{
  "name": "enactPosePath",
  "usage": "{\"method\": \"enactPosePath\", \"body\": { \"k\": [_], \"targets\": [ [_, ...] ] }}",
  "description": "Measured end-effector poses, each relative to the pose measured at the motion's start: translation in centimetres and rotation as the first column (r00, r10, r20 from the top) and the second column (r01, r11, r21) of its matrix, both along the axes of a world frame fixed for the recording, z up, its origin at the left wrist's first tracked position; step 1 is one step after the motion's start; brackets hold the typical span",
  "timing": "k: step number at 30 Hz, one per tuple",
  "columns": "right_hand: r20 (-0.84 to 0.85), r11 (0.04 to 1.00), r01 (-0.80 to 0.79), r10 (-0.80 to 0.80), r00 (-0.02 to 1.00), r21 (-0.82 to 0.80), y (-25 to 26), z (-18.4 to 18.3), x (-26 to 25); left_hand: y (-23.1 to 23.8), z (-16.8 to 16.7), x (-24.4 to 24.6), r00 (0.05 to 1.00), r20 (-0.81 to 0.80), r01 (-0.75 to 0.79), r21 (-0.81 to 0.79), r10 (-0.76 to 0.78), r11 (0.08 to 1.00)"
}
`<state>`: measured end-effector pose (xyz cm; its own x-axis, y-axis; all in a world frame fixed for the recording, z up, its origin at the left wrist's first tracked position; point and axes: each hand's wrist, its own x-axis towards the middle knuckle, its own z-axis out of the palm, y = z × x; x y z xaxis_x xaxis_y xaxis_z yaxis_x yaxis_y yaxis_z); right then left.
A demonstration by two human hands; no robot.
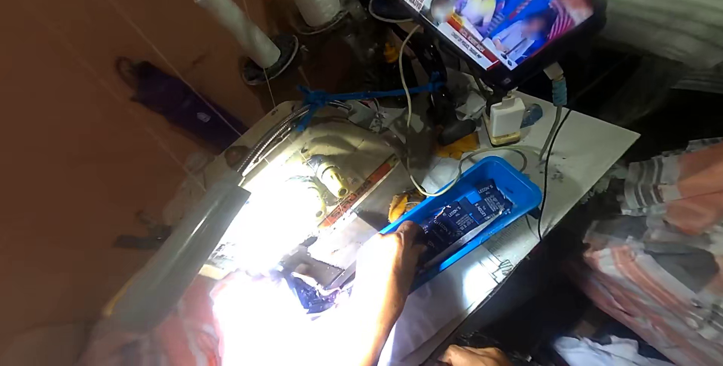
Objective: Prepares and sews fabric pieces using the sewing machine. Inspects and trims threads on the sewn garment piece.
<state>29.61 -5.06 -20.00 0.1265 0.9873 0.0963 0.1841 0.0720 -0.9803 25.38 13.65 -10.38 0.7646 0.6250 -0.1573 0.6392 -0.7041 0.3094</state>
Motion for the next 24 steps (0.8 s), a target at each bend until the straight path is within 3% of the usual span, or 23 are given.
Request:
{"method": "enactPosePath", "body": {
  "k": [3,5,7,11,17,19,21,24],
  "targets": [
    [-0.02,1.0,-0.002,0.001,1.0,-0.003,0.2,0.2,0.3,-0.5,-0.8,-1.3,0.969,0.242,0.011,0.179,-0.055,0.984],
    [-0.081,1.0,0.021,-0.021,0.996,-0.001,0.5,0.5,0.5,-0.5,-1.5,-2.6,0.874,0.452,0.032,0.31,-0.177,0.95],
    [-0.224,0.999,0.042,-0.037,0.974,0.017,1.1,1.1,0.9,-1.4,-1.2,-4.3,0.765,0.598,0.072,0.288,-0.238,0.955],
    [-0.509,0.983,0.088,0.006,0.861,0.16,3.3,2.7,1.4,-5.0,0.0,-8.4,0.67,0.721,0.029,0.215,-0.179,0.976],
    [-0.517,0.966,0.086,0.054,0.854,0.242,5.4,4.0,-1.1,-7.6,-1.1,-13.2,0.651,0.742,-0.009,0.217,-0.159,0.976],
    [-0.514,0.973,0.094,0.029,0.857,0.21,5.5,4.2,-2.2,-7.8,-1.5,-14.2,0.601,0.796,-0.047,0.123,-0.07,0.991],
    [-0.511,0.981,0.088,0.013,0.86,0.174,5.3,4.6,-3.2,-8.0,-2.1,-15.0,0.521,0.848,-0.058,-0.078,0.097,0.995],
    [-0.477,0.982,0.06,0.033,0.878,0.179,5.2,5.1,-4.4,-8.6,-3.0,-14.9,0.316,0.873,-0.126,-0.35,0.372,0.928]
  ]
}}
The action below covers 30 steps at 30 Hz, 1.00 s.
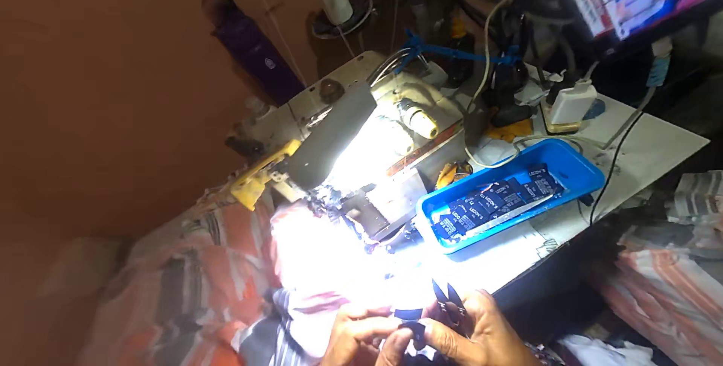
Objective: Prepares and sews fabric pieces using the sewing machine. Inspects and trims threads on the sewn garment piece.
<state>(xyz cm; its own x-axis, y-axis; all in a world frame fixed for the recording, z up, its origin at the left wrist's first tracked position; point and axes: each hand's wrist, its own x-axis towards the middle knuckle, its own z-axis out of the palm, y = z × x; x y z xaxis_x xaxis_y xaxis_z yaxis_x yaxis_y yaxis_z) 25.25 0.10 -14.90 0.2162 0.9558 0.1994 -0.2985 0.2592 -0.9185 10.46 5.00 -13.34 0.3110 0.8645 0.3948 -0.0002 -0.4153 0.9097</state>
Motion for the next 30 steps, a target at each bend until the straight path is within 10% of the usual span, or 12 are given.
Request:
{"method": "enactPosePath", "body": {
  "k": [21,30],
  "targets": [
    [0.104,0.998,-0.007,0.0,0.995,0.069,1.4,0.9,-2.9,-0.1,0.6,-3.4,0.971,0.238,0.029,-0.251,0.033,0.968],
    [0.444,0.96,0.269,-0.272,0.854,0.073,7.8,-1.6,-2.2,10.4,5.5,-2.7,0.905,-0.394,-0.085,0.202,0.161,0.976]
  ]
}}
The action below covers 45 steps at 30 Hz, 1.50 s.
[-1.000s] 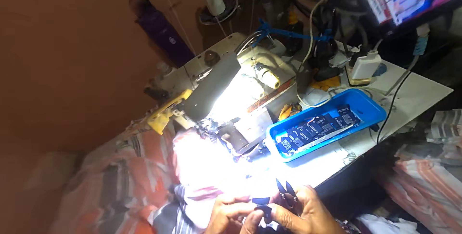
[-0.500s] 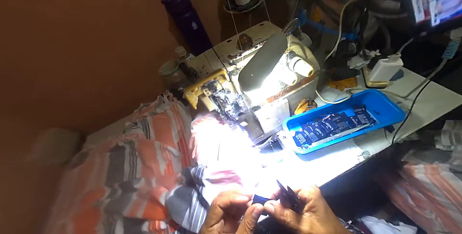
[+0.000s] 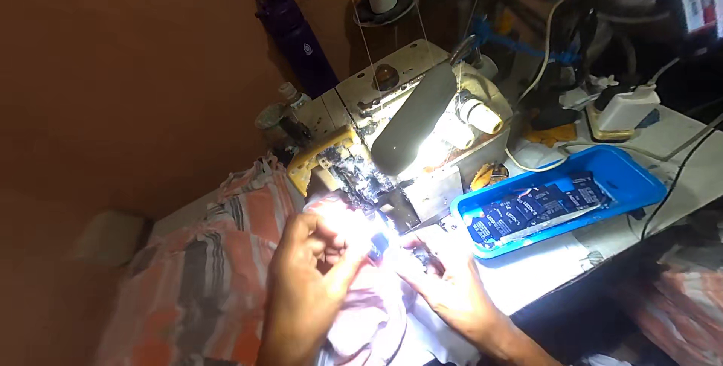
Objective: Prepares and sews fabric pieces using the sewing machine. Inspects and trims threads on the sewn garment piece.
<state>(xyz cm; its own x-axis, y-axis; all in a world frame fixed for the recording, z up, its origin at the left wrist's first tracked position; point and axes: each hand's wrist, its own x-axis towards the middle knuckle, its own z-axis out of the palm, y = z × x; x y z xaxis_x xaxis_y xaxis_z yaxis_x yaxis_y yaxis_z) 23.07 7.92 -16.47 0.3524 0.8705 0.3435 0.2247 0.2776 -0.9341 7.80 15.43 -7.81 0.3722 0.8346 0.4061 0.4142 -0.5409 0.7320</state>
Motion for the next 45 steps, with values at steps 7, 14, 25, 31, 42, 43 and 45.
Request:
{"method": "enactPosePath", "body": {
  "k": [7,14,25,31,42,43,45],
  "targets": [
    [-0.141,0.992,-0.127,0.128,0.982,0.014,-0.3,-1.2,-0.9,3.1,-0.5,0.7,0.983,-0.176,-0.073,-0.121,0.051,0.99],
    [-0.035,0.984,-0.127,0.132,0.991,0.126,0.0,-1.4,-0.9,2.5,-1.0,1.0,0.978,-0.149,-0.159,-0.068,0.148,0.985],
    [0.338,0.987,-0.073,0.02,0.941,0.145,0.4,-1.6,-1.4,1.9,-2.7,1.1,0.979,-0.046,-0.197,0.007,0.197,0.98],
    [0.299,0.986,-0.108,0.065,0.952,0.13,0.5,-1.8,-1.2,1.6,-4.3,0.5,0.958,-0.158,-0.208,0.19,0.239,0.959],
    [0.1,0.986,-0.16,0.156,0.983,0.039,2.2,-0.5,-0.7,2.8,-4.4,1.2,0.933,-0.2,-0.248,0.246,0.3,0.937],
    [0.07,0.986,-0.163,0.16,0.985,0.037,2.3,-0.6,-0.7,2.8,-4.4,1.2,0.932,-0.203,-0.248,0.242,0.299,0.938],
    [0.049,0.986,-0.157,0.154,0.987,0.049,2.2,-0.8,-0.9,2.6,-4.5,1.1,0.935,-0.201,-0.247,0.223,0.292,0.943]
  ]
}}
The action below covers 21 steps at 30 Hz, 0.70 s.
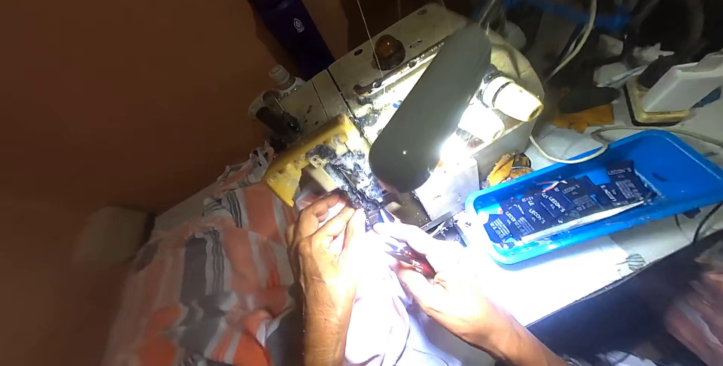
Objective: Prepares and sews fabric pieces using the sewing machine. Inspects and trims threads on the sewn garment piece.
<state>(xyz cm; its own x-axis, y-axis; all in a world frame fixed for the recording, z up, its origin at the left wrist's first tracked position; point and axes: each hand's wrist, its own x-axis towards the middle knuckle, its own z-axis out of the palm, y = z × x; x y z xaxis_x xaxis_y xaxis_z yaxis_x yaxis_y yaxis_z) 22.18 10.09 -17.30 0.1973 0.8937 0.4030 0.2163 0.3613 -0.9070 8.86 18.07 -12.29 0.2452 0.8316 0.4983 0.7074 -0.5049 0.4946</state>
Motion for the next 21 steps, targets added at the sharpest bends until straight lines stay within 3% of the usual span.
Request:
{"method": "enactPosePath", "body": {
  "k": [5,21],
  "targets": [
    [0.021,0.982,0.081,-0.086,0.996,0.172,-3.1,-0.7,-1.9,0.1,-0.2,0.0,1.0,-0.004,-0.007,0.014,0.007,1.0],
    [-0.152,0.995,0.013,0.002,0.988,0.098,-5.3,0.4,-1.6,0.0,-0.4,0.0,1.0,-0.017,-0.004,0.059,0.005,0.998]
  ]
}}
